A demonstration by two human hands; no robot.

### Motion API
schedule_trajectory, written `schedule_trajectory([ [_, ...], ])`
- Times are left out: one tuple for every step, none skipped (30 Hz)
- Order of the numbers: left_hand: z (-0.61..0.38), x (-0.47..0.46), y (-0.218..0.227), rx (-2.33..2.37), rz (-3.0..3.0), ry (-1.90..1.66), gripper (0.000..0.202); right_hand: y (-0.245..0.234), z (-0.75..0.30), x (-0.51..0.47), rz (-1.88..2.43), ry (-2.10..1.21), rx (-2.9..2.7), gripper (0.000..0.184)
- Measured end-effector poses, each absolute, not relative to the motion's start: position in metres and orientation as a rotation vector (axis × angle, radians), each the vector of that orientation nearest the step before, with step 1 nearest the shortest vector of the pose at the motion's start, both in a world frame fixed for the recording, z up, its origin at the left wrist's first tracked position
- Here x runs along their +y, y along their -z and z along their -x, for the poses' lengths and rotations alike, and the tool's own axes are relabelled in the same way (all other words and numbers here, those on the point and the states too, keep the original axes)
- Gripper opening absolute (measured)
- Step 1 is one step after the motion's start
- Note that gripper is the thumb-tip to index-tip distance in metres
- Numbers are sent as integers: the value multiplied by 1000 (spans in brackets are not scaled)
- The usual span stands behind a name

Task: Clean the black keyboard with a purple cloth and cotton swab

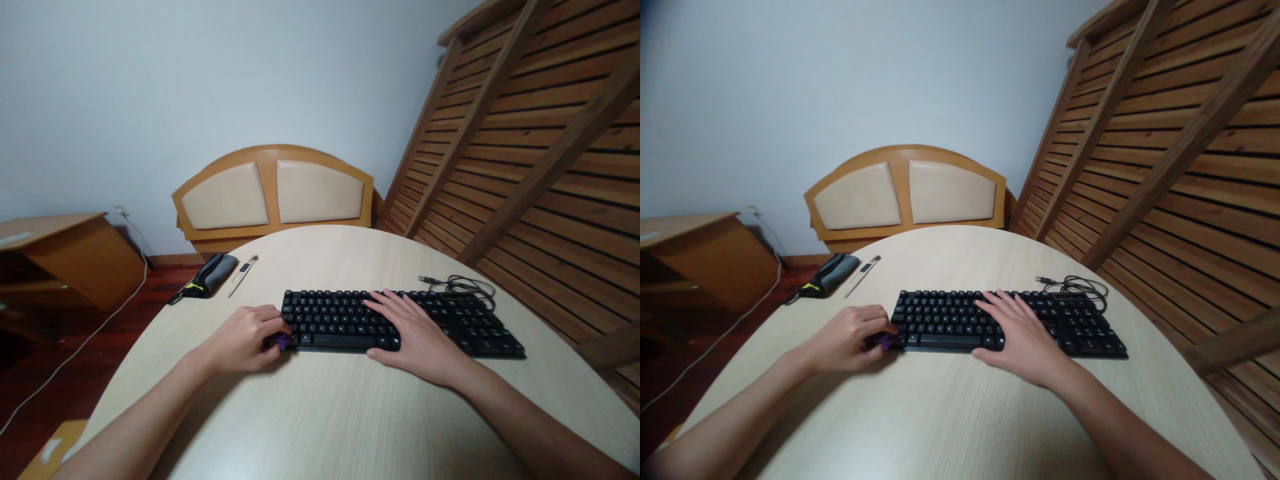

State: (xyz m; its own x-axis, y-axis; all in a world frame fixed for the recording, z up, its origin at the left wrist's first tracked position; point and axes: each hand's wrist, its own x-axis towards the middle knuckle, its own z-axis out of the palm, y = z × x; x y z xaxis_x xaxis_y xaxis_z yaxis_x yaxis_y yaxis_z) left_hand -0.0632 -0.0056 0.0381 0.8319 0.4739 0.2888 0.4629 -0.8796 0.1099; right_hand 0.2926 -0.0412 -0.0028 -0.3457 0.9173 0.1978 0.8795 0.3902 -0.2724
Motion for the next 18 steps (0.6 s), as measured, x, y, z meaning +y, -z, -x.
schedule_trajectory([
  [65, -5, -38, 762, -2963, -498, 22, 3, -293, -41, 1570, -166, -2343, 80],
  [66, -3, -37, 772, -2955, -520, 22, 3, -293, -41, 1570, -164, -2352, 80],
  [69, -1, -36, 793, -2947, -552, 22, 3, -294, -41, 1566, -161, -2361, 80],
  [71, 2, -34, 829, -2941, -599, 23, 3, -294, -41, 1557, -160, -2370, 80],
  [74, 6, -30, 886, -2930, -665, 25, 3, -295, -42, 1545, -159, -2378, 80],
  [76, 9, -26, 942, -2913, -743, 28, 3, -295, -42, 1532, -159, -2385, 80],
  [78, 13, -21, 995, -2887, -834, 30, 3, -295, -42, 1520, -160, -2391, 80],
  [79, 17, -16, 1052, -2852, -917, 31, 3, -296, -43, 1513, -159, -2395, 80],
  [79, 19, -10, 1103, -2816, -987, 33, 3, -296, -43, 1510, -157, -2401, 81],
  [79, 22, -5, 1150, -2782, -1032, 35, 3, -295, -44, 1512, -154, -2408, 81],
  [77, 23, 0, 1177, -2758, -1046, 36, 3, -295, -44, 1516, -151, -2415, 81],
  [76, 24, 4, 1198, -2740, -1036, 38, 3, -295, -44, 1520, -148, -2421, 81],
  [74, 23, 7, 1209, -2729, -1014, 39, 3, -295, -44, 1521, -147, -2426, 81],
  [72, 23, 8, 1207, -2724, -984, 40, 3, -295, -44, 1520, -148, -2427, 81],
  [71, 22, 8, 1201, -2722, -955, 41, 3, -295, -44, 1515, -149, -2425, 81],
  [69, 21, 7, 1195, -2722, -928, 41, 3, -296, -44, 1511, -149, -2422, 81],
  [69, 20, 6, 1192, -2722, -897, 41, 3, -296, -44, 1508, -151, -2420, 80],
  [68, 19, 3, 1190, -2723, -863, 41, 3, -295, -44, 1507, -153, -2419, 80],
])
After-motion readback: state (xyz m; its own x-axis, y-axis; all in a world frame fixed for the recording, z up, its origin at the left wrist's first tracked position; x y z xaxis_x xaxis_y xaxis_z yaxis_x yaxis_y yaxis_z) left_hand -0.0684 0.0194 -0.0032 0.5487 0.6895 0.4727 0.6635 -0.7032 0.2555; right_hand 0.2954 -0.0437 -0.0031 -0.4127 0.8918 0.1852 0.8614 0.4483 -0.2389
